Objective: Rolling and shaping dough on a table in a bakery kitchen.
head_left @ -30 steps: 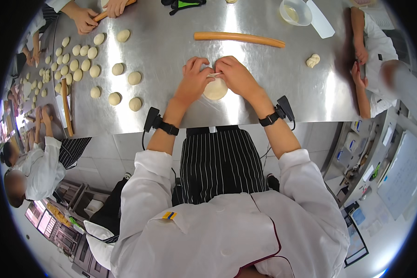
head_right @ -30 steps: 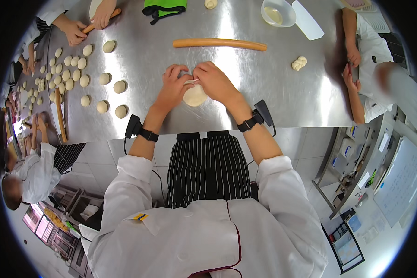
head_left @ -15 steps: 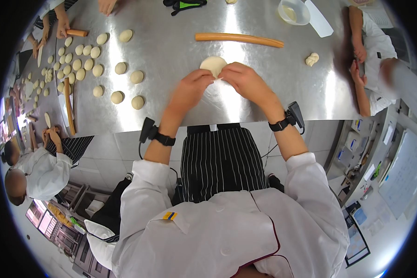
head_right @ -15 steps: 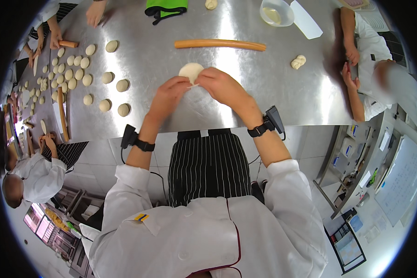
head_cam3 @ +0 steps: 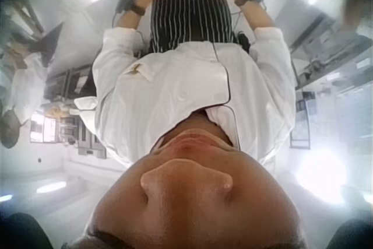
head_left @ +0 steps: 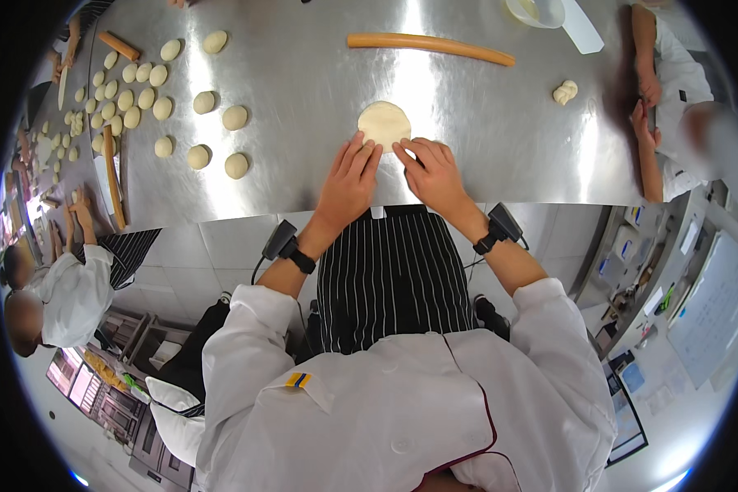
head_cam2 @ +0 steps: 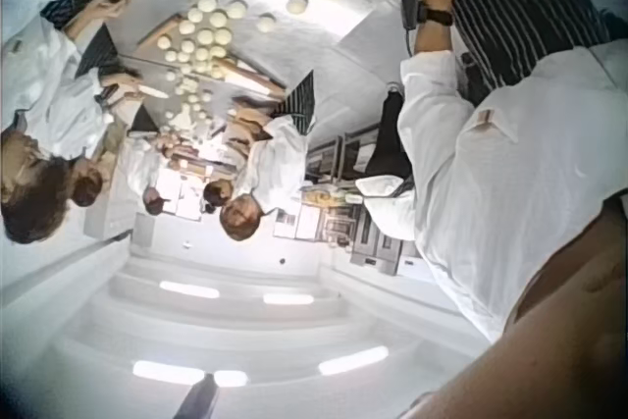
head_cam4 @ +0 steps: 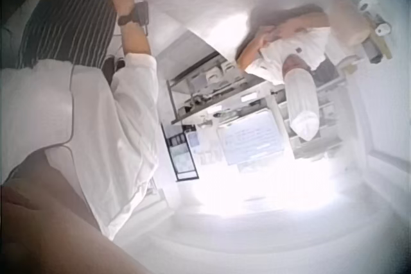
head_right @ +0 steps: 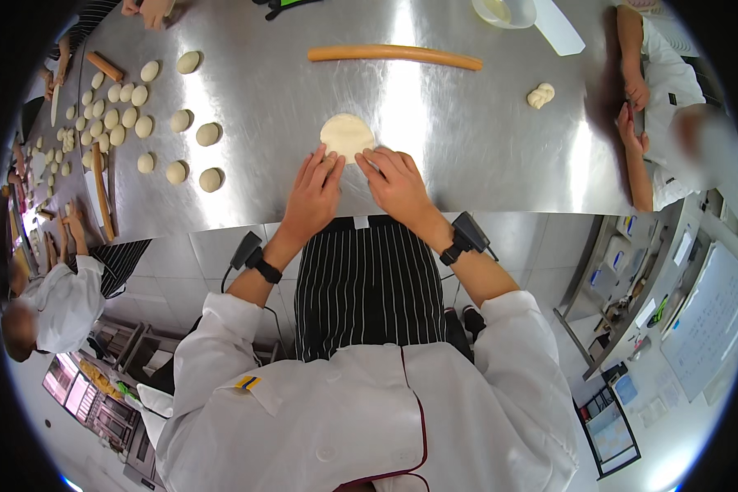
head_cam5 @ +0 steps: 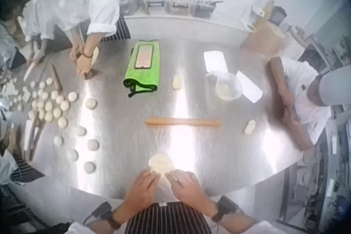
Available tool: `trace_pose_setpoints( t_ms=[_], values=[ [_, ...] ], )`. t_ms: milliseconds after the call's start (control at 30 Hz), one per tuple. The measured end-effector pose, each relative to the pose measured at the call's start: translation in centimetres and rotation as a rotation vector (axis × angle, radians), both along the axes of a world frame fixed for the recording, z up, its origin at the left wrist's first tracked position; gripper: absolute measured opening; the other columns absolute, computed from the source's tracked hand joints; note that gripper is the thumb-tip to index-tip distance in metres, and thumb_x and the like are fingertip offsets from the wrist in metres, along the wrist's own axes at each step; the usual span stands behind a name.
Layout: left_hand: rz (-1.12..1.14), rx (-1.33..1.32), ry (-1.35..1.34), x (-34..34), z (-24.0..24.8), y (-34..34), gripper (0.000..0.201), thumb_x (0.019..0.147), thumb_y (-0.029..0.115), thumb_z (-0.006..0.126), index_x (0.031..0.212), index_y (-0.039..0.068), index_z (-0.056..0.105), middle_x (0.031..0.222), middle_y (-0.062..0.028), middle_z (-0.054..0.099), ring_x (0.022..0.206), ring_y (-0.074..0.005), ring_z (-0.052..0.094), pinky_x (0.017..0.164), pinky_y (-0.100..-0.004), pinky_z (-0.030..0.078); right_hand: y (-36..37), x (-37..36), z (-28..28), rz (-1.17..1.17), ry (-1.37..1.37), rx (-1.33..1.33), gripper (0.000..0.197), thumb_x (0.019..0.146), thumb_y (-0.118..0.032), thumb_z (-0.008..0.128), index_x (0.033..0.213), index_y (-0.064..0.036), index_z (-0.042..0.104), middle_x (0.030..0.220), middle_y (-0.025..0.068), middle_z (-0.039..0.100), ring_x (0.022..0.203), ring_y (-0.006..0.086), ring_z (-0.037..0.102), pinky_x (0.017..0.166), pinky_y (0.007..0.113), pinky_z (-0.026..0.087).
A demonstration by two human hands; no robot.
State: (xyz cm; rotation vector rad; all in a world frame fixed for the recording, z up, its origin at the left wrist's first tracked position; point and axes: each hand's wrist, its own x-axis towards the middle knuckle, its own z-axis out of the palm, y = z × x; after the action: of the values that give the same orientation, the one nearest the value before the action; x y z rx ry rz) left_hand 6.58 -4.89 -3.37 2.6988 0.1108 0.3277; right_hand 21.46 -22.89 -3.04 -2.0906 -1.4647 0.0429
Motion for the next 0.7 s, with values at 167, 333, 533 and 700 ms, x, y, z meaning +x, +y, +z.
trace_pose_setpoints(
  t_ms=[167,333,533,700],
  values=[
    [0.117,0.097,0.129,-2.6,0.3,-3.0,0.061,0.101,0.025,0.065,0.156,0.0,0.058,0.163,-0.0136,0.053,0.15,-0.0401,0.047,0.125,-0.0602,0.039,-0.8,-2.7,1.3,-0.116,-0.027,-0.163,0.056,0.095,-0.011,0.072,0.15,-0.0059,0.066,0.154,0.0085,0.062,0.133,0.0298,0.059,0.109,0.047,0.047],
    [0.193,0.113,0.123,-2.0,-0.1,-4.1,0.063,0.103,0.031,0.065,0.159,0.003,0.057,0.166,-0.0099,0.05,0.15,-0.0394,0.044,0.124,-0.0619,0.036,0.0,-4.0,0.6,-0.104,0.048,-0.142,0.057,0.098,-0.016,0.072,0.154,-0.0044,0.063,0.158,0.0092,0.059,0.136,0.033,0.056,0.112,0.049,0.045],
    [0.227,0.129,0.18,-3.0,-0.2,-5.9,0.064,0.102,0.03,0.063,0.159,0.002,0.057,0.166,-0.0113,0.049,0.149,-0.0404,0.044,0.121,-0.0673,0.034,-0.5,-6.7,0.6,-0.2,-0.072,-0.255,0.056,0.105,-0.025,0.065,0.156,-0.0041,0.06,0.161,0.0095,0.056,0.139,0.0337,0.054,0.116,0.052,0.041],
    [0.333,-0.056,0.156,-1.5,0.1,-6.6,0.062,0.101,0.03,0.061,0.158,0.002,0.058,0.163,-0.012,0.051,0.145,-0.0421,0.044,0.12,-0.0648,0.032,0.2,-7.7,0.4,-0.324,-0.029,-0.251,0.059,0.104,-0.024,0.064,0.159,-0.0052,0.058,0.162,0.0097,0.056,0.139,0.0351,0.052,0.117,0.055,0.038]
  ],
)
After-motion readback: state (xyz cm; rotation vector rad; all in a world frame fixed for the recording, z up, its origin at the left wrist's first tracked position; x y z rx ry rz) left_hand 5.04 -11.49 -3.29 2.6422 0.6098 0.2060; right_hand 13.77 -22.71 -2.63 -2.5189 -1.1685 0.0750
